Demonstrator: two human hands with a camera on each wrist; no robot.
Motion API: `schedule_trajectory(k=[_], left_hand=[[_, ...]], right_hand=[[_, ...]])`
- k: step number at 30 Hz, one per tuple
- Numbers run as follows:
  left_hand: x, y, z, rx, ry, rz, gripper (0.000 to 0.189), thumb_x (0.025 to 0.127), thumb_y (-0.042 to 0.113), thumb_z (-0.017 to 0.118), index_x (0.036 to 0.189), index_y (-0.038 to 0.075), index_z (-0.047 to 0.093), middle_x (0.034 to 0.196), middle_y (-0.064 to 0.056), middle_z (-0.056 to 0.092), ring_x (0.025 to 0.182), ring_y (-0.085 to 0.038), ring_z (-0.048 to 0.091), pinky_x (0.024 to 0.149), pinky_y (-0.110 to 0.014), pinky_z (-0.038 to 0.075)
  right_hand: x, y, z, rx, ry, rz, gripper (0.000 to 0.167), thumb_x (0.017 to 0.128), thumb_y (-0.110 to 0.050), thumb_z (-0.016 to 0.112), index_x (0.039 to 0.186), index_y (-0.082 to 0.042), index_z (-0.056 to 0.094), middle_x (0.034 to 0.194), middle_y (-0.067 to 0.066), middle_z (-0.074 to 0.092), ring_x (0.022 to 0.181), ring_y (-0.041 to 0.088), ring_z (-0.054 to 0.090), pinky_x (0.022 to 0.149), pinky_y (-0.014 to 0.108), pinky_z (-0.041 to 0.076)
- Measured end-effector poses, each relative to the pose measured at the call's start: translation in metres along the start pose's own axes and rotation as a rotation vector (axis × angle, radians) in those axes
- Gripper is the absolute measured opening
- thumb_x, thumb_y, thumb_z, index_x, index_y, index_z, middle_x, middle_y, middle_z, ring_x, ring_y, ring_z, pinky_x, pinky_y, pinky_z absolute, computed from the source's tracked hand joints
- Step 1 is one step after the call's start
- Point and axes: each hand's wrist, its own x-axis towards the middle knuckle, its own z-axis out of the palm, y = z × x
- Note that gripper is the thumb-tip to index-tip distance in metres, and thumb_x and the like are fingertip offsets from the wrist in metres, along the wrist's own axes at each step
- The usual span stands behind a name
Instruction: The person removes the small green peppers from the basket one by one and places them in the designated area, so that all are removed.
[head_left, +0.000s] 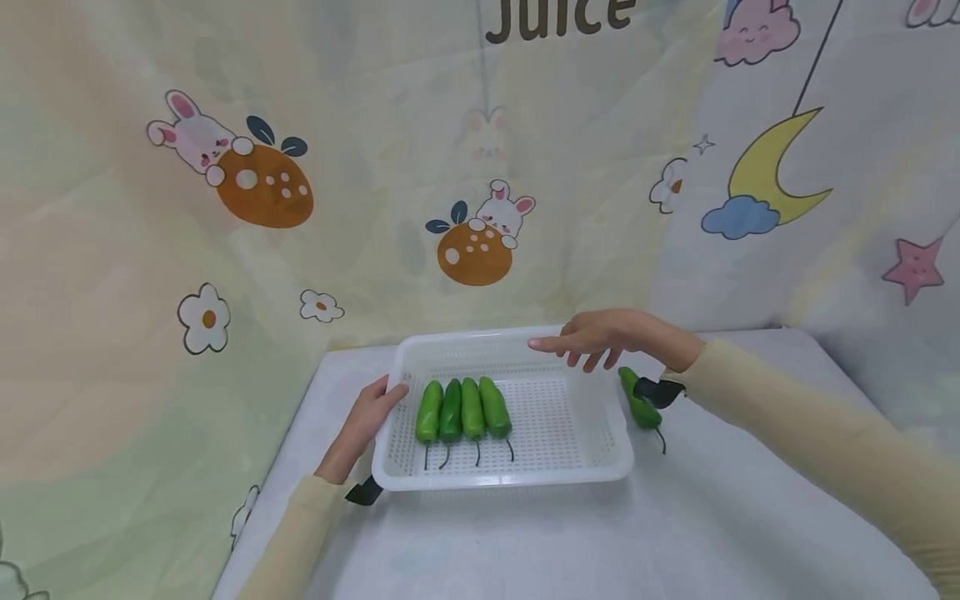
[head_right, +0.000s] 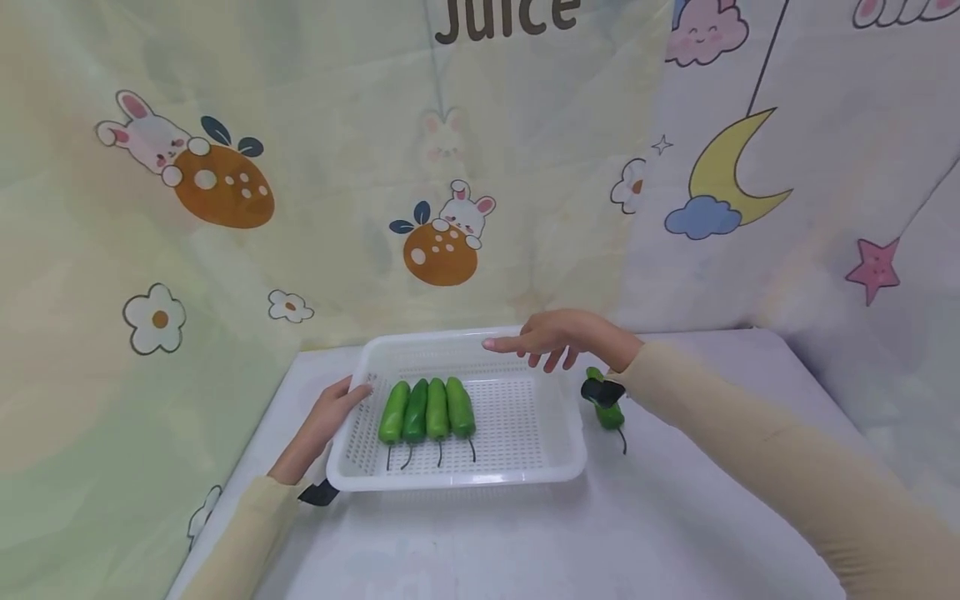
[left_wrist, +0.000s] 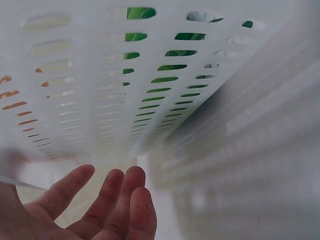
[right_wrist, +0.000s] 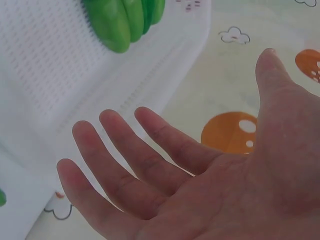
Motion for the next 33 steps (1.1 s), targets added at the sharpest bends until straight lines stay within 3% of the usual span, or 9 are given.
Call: schedule_trajectory(k=[17, 23, 33], left_hand=[[0.002, -0.002, -0.001, 0.002, -0.006, -0.006, 0.046, 0.105, 0.038, 0.048, 0.146, 0.017, 0.05, 0.123, -0.02, 0.069, 0.091, -0.026, 0.076, 0.071, -0.039, 0.066], [0.001, 0.0, -0.001, 0.002, -0.001, -0.009, 0.046, 0.105, 0.038, 0.047, 0.146, 0.017, 0.05, 0.124, -0.019, 0.069, 0.091, -0.026, 0.076, 0.071, -0.039, 0.066], [0.001, 0.0, -0.002, -0.006, -0.002, -0.005, 0.046, 0.105, 0.038, 0.048, 0.146, 0.016, 0.05, 0.123, -0.019, 0.069, 0.09, -0.026, 0.076, 0.07, -0.039, 0.066]], right_hand=[[0.048, -0.03, 0.032, 0.035, -0.049, 0.037, 0.095, 0.082, -0.083, 0.052, 0.139, -0.007, 0.053, 0.129, 0.013, 0.064, 0.123, 0.036, 0.061, 0.1, 0.052, 0.056], [0.066, -0.034, 0.044, -0.037, -0.04, 0.051, 0.097, 0.082, -0.083, 0.053, 0.143, -0.008, 0.051, 0.129, 0.014, 0.065, 0.116, 0.034, 0.064, 0.091, 0.048, 0.06], [0.086, -0.039, 0.064, -0.138, 0.042, 0.105, 0.088, 0.083, -0.074, 0.06, 0.136, -0.004, 0.055, 0.131, 0.016, 0.064, 0.118, 0.034, 0.063, 0.089, 0.042, 0.059]])
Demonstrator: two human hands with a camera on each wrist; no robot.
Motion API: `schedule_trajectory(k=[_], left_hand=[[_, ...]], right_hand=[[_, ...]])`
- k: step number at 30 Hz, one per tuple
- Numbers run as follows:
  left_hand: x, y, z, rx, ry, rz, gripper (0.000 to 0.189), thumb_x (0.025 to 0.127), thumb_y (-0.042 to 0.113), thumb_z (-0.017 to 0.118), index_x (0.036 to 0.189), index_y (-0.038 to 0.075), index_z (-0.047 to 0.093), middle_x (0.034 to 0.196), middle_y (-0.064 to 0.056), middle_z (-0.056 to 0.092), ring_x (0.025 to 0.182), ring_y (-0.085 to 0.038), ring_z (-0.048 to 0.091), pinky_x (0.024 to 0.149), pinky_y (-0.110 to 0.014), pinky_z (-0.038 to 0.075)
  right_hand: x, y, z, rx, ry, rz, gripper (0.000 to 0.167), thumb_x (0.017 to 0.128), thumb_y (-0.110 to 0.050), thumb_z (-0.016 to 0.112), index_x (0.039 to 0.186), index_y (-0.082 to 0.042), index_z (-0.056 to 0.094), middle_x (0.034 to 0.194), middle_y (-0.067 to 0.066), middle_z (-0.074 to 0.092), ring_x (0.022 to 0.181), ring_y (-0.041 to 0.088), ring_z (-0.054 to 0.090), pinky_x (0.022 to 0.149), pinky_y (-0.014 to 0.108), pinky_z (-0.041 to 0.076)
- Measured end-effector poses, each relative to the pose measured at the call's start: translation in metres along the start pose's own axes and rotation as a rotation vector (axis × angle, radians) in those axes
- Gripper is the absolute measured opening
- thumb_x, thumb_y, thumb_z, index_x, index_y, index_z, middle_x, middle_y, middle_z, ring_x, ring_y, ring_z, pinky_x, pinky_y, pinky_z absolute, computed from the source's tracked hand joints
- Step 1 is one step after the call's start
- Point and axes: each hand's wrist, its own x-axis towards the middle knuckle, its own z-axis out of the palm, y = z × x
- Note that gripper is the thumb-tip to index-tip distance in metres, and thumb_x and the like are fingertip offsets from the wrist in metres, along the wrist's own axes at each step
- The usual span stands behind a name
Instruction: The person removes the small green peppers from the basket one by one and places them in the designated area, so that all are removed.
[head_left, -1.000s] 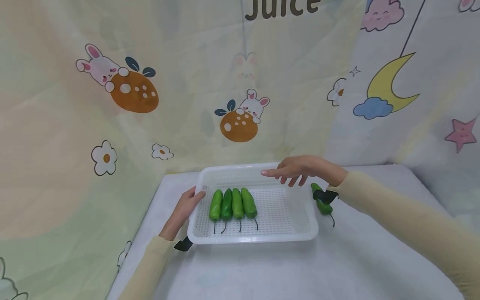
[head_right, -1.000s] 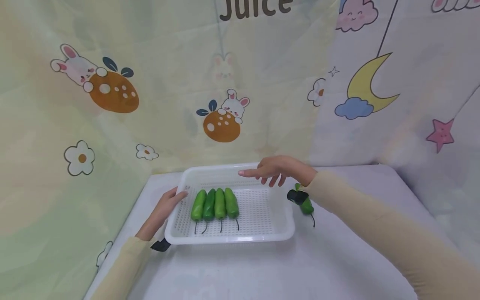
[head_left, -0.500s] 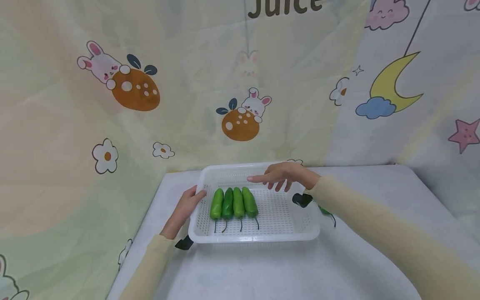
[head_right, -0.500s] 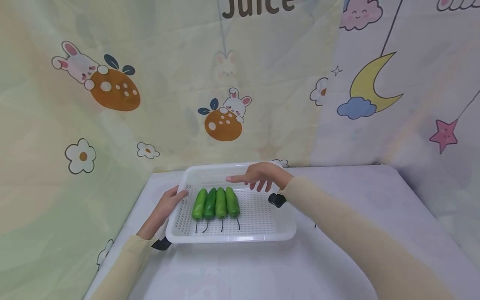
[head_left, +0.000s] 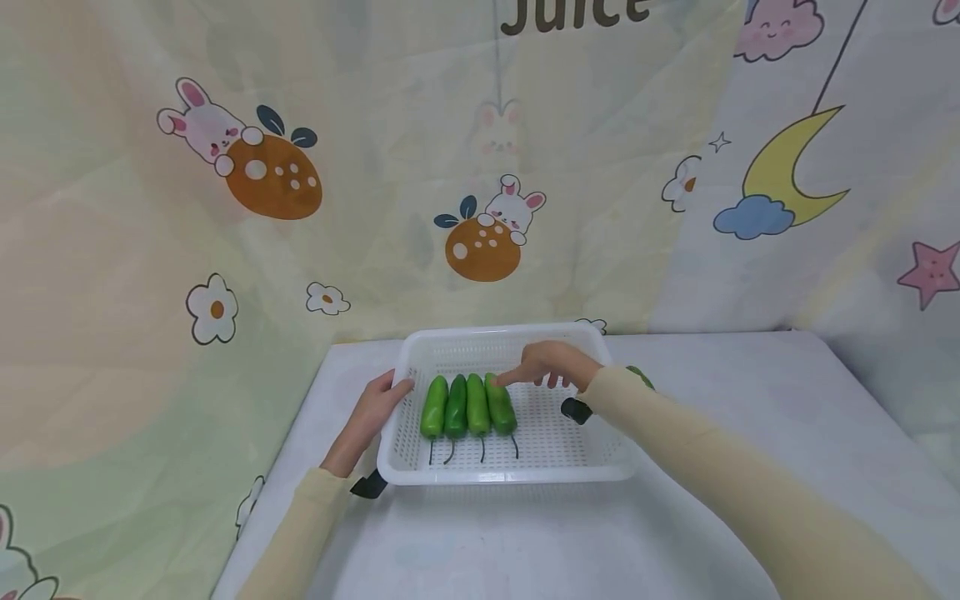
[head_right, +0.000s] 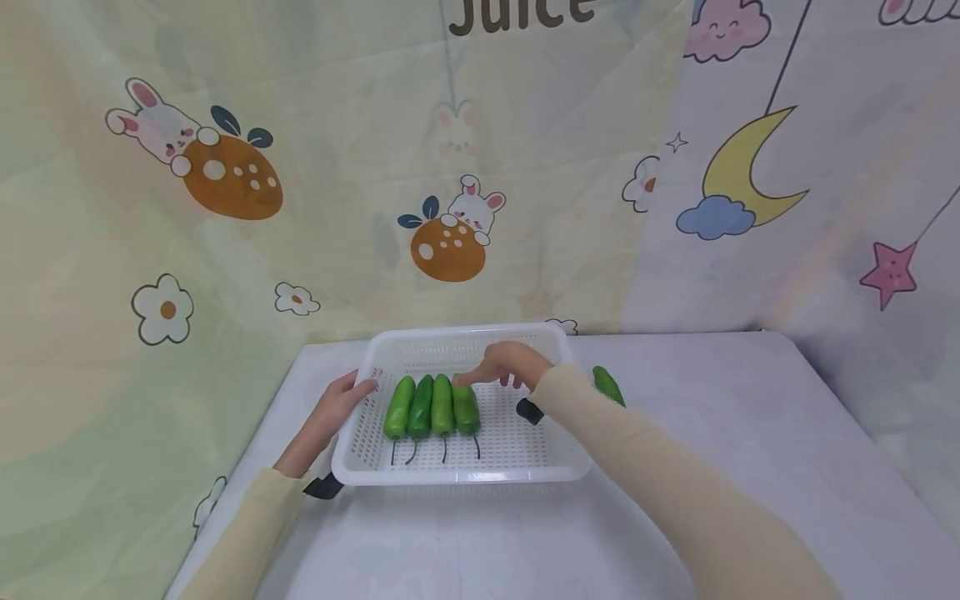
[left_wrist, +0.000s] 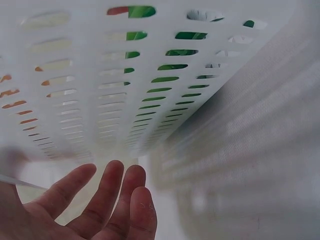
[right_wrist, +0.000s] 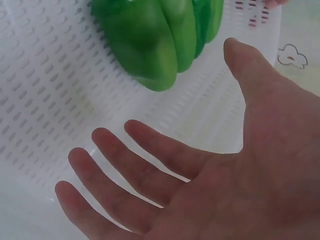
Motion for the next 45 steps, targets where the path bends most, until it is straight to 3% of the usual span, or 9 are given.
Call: schedule_trajectory(k=[6, 11, 18, 25, 29, 38, 45], left_hand=[[0.003, 0.0, 0.002, -0.02, -0.031, 0.034, 0.048, 0.105, 0.037, 0.049, 0.147, 0.013, 0.049, 0.126, -0.023, 0.067, 0.094, -0.03, 0.075, 0.071, -0.038, 0.065], [0.004, 0.001, 0.003, -0.029, -0.041, 0.054, 0.049, 0.105, 0.036, 0.049, 0.148, 0.013, 0.048, 0.127, -0.025, 0.066, 0.096, -0.033, 0.075, 0.07, -0.038, 0.066], [0.0, 0.011, 0.002, -0.027, -0.059, 0.057, 0.05, 0.107, 0.032, 0.045, 0.151, 0.008, 0.043, 0.131, -0.029, 0.062, 0.1, -0.04, 0.073, 0.07, -0.04, 0.066], [0.003, 0.006, 0.002, -0.018, -0.038, 0.055, 0.048, 0.105, 0.035, 0.048, 0.148, 0.013, 0.048, 0.126, -0.024, 0.067, 0.094, -0.032, 0.075, 0.069, -0.039, 0.066], [0.003, 0.006, 0.001, -0.018, -0.038, 0.048, 0.048, 0.106, 0.035, 0.048, 0.148, 0.013, 0.048, 0.127, -0.024, 0.066, 0.096, -0.033, 0.075, 0.069, -0.038, 0.066], [0.004, 0.002, -0.001, -0.003, -0.04, 0.038, 0.052, 0.107, 0.031, 0.044, 0.151, 0.004, 0.041, 0.129, -0.032, 0.062, 0.099, -0.041, 0.073, 0.069, -0.042, 0.066], [0.002, 0.0, -0.002, -0.009, -0.028, 0.042, 0.049, 0.106, 0.034, 0.046, 0.149, 0.009, 0.046, 0.124, -0.027, 0.066, 0.093, -0.033, 0.075, 0.068, -0.039, 0.066]], right_hand=[[0.011, -0.007, 0.015, -0.112, 0.05, -0.001, 0.086, 0.089, -0.066, 0.06, 0.142, 0.001, 0.048, 0.127, 0.018, 0.065, 0.121, 0.032, 0.062, 0.098, 0.042, 0.057], [0.016, -0.013, 0.024, -0.131, 0.086, 0.019, 0.082, 0.091, -0.062, 0.06, 0.142, 0.001, 0.049, 0.124, 0.017, 0.066, 0.122, 0.032, 0.062, 0.102, 0.043, 0.053], [0.009, -0.022, 0.03, -0.073, 0.138, 0.004, 0.061, 0.091, -0.048, 0.068, 0.13, -0.001, 0.058, 0.12, 0.014, 0.067, 0.109, 0.029, 0.066, 0.095, 0.041, 0.056], [0.004, -0.031, 0.035, -0.117, 0.193, -0.024, 0.041, 0.092, -0.041, 0.068, 0.111, -0.005, 0.065, 0.108, 0.009, 0.068, 0.098, 0.022, 0.062, 0.097, 0.04, 0.054], [0.005, -0.035, 0.038, -0.12, 0.202, -0.004, 0.032, 0.092, -0.04, 0.069, 0.099, -0.008, 0.065, 0.097, 0.005, 0.066, 0.09, 0.02, 0.059, 0.092, 0.038, 0.055], [0.004, -0.041, 0.042, -0.116, 0.231, -0.007, 0.03, 0.09, -0.041, 0.07, 0.086, -0.012, 0.062, 0.082, 0.001, 0.06, 0.077, 0.017, 0.055, 0.077, 0.033, 0.052], [0.008, -0.041, 0.047, -0.114, 0.252, -0.002, 0.034, 0.09, -0.041, 0.07, 0.074, -0.015, 0.054, 0.073, -0.001, 0.052, 0.071, 0.015, 0.05, 0.066, 0.029, 0.045]])
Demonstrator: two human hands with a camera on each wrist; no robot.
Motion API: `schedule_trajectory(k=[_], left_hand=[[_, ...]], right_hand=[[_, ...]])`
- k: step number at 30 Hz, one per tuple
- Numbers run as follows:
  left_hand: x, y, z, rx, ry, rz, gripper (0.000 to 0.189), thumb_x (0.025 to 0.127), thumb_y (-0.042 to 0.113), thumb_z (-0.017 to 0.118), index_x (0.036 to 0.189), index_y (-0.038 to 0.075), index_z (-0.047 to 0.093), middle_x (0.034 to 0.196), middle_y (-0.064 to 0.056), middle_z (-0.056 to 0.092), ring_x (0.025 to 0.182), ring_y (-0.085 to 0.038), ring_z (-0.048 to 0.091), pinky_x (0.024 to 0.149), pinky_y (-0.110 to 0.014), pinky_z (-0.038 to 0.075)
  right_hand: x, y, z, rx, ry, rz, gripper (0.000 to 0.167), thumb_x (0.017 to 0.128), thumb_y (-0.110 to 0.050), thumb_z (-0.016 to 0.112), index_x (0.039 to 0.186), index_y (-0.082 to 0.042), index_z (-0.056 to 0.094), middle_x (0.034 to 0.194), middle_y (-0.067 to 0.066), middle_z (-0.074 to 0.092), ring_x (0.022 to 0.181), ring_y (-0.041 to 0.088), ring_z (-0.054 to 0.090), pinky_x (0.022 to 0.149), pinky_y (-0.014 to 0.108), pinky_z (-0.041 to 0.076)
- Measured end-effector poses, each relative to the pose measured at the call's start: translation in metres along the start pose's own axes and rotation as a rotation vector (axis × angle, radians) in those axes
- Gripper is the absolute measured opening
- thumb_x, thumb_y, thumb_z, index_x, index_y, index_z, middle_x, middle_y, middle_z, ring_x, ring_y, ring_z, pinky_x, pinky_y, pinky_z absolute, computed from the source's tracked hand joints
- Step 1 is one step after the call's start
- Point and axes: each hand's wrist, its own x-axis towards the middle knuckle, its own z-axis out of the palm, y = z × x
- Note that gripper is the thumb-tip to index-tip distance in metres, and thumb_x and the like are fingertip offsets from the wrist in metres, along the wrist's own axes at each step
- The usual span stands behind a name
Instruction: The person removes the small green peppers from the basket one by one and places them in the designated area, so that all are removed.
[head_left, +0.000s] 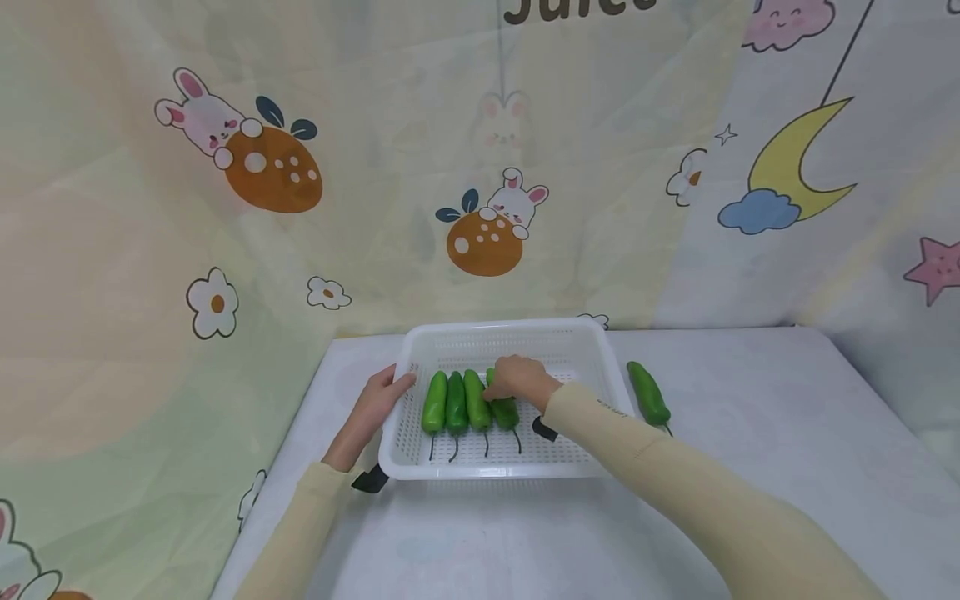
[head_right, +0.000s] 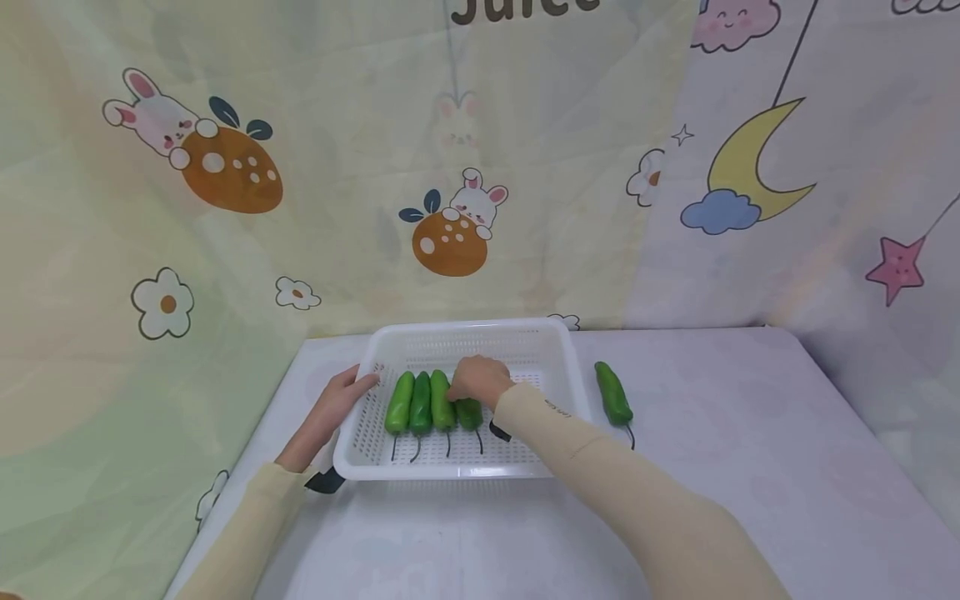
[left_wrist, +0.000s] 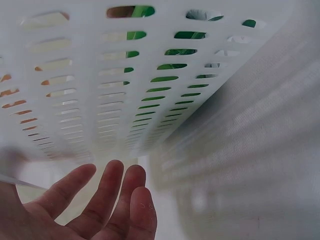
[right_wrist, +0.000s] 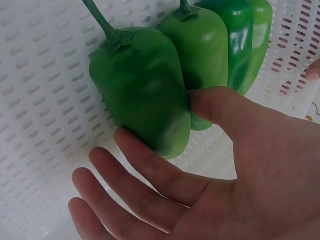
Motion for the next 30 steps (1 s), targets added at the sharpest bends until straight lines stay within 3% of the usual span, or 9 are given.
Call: schedule_trajectory(k=[10, 21, 30], left_hand=[[-0.001, 0.0, 0.0, -0.001, 0.01, -0.008, 0.048, 0.105, 0.037, 0.047, 0.147, 0.013, 0.048, 0.123, -0.024, 0.068, 0.092, -0.031, 0.076, 0.068, -0.038, 0.066], [-0.001, 0.001, 0.001, -0.011, 0.003, -0.005, 0.048, 0.105, 0.037, 0.047, 0.147, 0.014, 0.048, 0.124, -0.022, 0.068, 0.092, -0.03, 0.076, 0.068, -0.039, 0.066], [-0.003, 0.002, 0.001, -0.003, 0.004, 0.0, 0.05, 0.106, 0.038, 0.046, 0.149, 0.011, 0.047, 0.126, -0.025, 0.067, 0.094, -0.032, 0.076, 0.068, -0.038, 0.066]], right_hand=[[0.002, -0.002, 0.003, 0.002, 0.002, -0.001, 0.032, 0.087, -0.042, 0.071, 0.079, -0.013, 0.059, 0.075, 0.0, 0.056, 0.072, 0.016, 0.052, 0.067, 0.03, 0.048], [-0.005, -0.003, -0.004, 0.022, -0.035, 0.01, 0.032, 0.087, -0.042, 0.073, 0.085, -0.012, 0.064, 0.091, 0.004, 0.067, 0.082, 0.018, 0.056, 0.083, 0.035, 0.053], [0.003, 0.007, -0.011, 0.134, -0.156, 0.03, 0.034, 0.089, -0.039, 0.072, 0.096, -0.006, 0.065, 0.103, 0.015, 0.068, 0.1, 0.033, 0.069, 0.081, 0.044, 0.063]])
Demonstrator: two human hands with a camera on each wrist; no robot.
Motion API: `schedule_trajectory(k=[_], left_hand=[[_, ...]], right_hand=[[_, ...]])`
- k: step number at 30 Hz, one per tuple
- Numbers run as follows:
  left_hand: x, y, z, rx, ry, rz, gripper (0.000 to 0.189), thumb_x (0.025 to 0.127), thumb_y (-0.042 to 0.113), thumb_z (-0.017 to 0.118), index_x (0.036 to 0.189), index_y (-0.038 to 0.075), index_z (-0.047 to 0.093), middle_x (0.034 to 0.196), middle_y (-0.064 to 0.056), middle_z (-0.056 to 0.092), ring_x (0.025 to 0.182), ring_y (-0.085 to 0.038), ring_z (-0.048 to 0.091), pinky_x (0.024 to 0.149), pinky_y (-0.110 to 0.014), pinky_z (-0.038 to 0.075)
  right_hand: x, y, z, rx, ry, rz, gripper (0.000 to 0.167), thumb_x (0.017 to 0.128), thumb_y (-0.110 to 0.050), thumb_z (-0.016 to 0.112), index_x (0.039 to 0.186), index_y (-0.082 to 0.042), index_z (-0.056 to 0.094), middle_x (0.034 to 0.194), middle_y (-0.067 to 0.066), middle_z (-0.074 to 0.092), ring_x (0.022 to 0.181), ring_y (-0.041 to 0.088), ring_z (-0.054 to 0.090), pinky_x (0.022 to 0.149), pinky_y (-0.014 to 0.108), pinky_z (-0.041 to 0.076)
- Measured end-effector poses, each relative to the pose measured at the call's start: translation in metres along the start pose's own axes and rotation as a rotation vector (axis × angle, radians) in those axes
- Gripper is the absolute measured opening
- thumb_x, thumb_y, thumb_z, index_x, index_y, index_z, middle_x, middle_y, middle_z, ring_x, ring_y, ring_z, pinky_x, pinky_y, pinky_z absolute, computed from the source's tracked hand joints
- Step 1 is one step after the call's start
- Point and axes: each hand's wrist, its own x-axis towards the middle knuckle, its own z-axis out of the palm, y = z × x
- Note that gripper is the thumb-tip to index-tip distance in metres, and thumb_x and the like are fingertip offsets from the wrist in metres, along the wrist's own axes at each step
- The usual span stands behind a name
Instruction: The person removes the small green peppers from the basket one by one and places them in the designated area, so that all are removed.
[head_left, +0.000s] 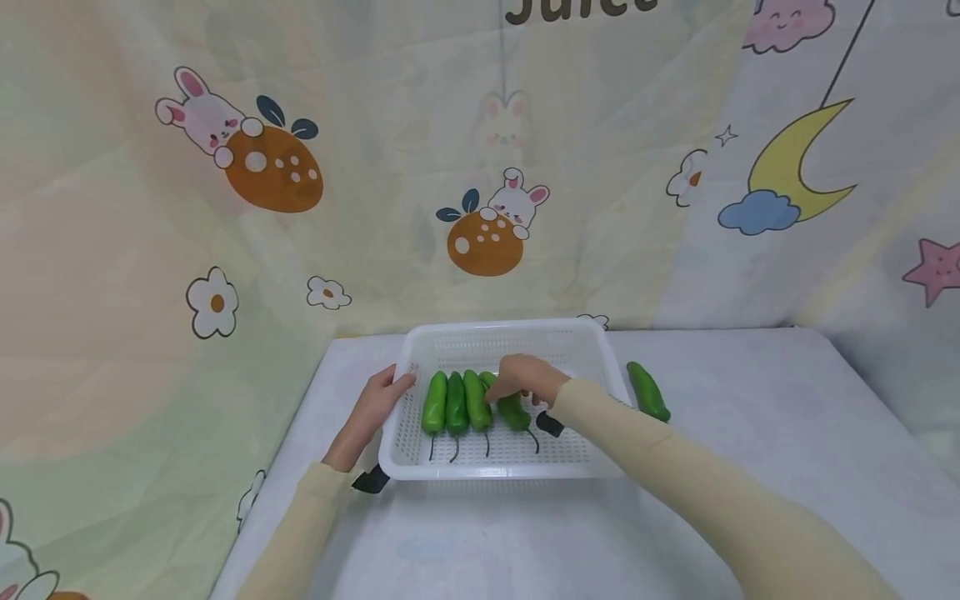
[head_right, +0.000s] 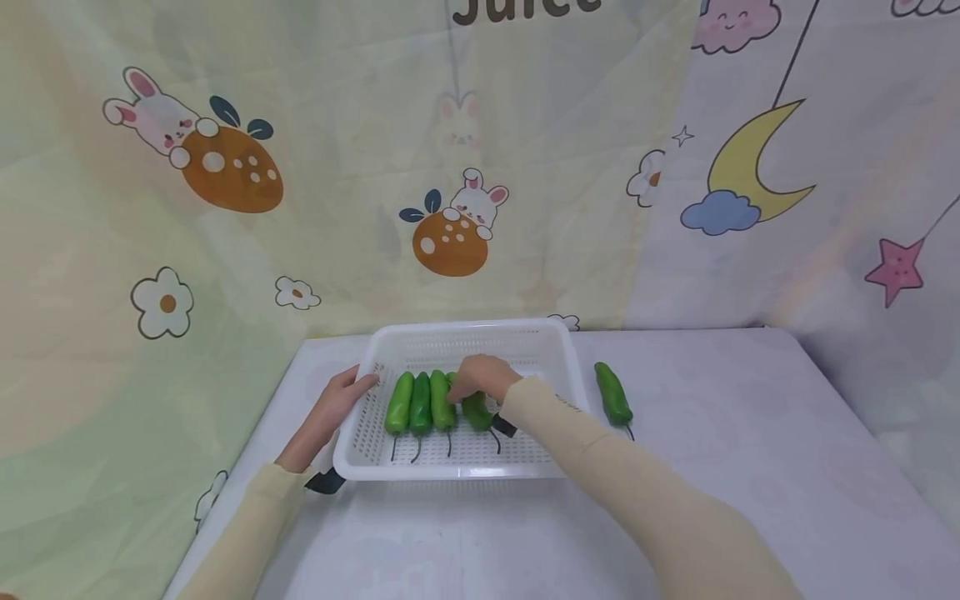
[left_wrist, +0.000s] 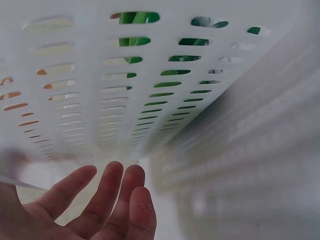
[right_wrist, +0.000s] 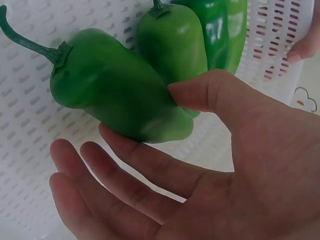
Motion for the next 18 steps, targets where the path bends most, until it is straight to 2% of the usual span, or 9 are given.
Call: schedule_trajectory(k=[2, 6, 10, 14, 18], left_hand=[[-0.004, 0.006, -0.001, 0.003, -0.008, -0.009, 0.05, 0.107, 0.035, 0.045, 0.149, 0.009, 0.045, 0.127, -0.027, 0.065, 0.096, -0.036, 0.075, 0.069, -0.039, 0.066], [-0.003, 0.004, -0.002, 0.002, -0.002, -0.015, 0.05, 0.107, 0.034, 0.046, 0.149, 0.007, 0.045, 0.127, -0.028, 0.065, 0.097, -0.038, 0.074, 0.07, -0.04, 0.066], [-0.002, -0.005, -0.001, -0.008, 0.014, -0.017, 0.048, 0.105, 0.037, 0.049, 0.147, 0.013, 0.049, 0.124, -0.024, 0.068, 0.094, -0.031, 0.076, 0.07, -0.039, 0.066], [-0.003, -0.007, 0.001, -0.016, 0.015, -0.02, 0.046, 0.105, 0.036, 0.049, 0.146, 0.015, 0.05, 0.125, -0.023, 0.068, 0.093, -0.031, 0.076, 0.069, -0.039, 0.066], [0.0, -0.005, 0.002, -0.017, 0.01, -0.014, 0.046, 0.105, 0.036, 0.048, 0.146, 0.016, 0.049, 0.125, -0.023, 0.068, 0.093, -0.031, 0.076, 0.069, -0.039, 0.066]], right_hand=[[0.0, 0.003, -0.003, 0.027, -0.03, 0.016, 0.035, 0.089, -0.038, 0.072, 0.098, -0.005, 0.066, 0.105, 0.018, 0.068, 0.098, 0.036, 0.07, 0.084, 0.046, 0.063], [-0.005, 0.008, -0.011, 0.037, -0.073, 0.043, 0.035, 0.089, -0.04, 0.07, 0.098, -0.007, 0.064, 0.109, 0.018, 0.068, 0.095, 0.037, 0.072, 0.087, 0.05, 0.062], [-0.012, 0.014, -0.015, 0.019, -0.095, 0.057, 0.038, 0.088, -0.045, 0.067, 0.098, -0.009, 0.063, 0.113, 0.017, 0.067, 0.09, 0.034, 0.074, 0.089, 0.055, 0.059], [-0.018, 0.019, -0.02, 0.009, -0.095, 0.022, 0.038, 0.088, -0.045, 0.068, 0.099, -0.009, 0.064, 0.116, 0.017, 0.067, 0.082, 0.031, 0.075, 0.084, 0.047, 0.062], [-0.027, 0.024, -0.033, 0.021, -0.095, -0.029, 0.037, 0.088, -0.042, 0.068, 0.1, -0.007, 0.064, 0.116, 0.018, 0.067, 0.084, 0.032, 0.075, 0.077, 0.039, 0.064]])
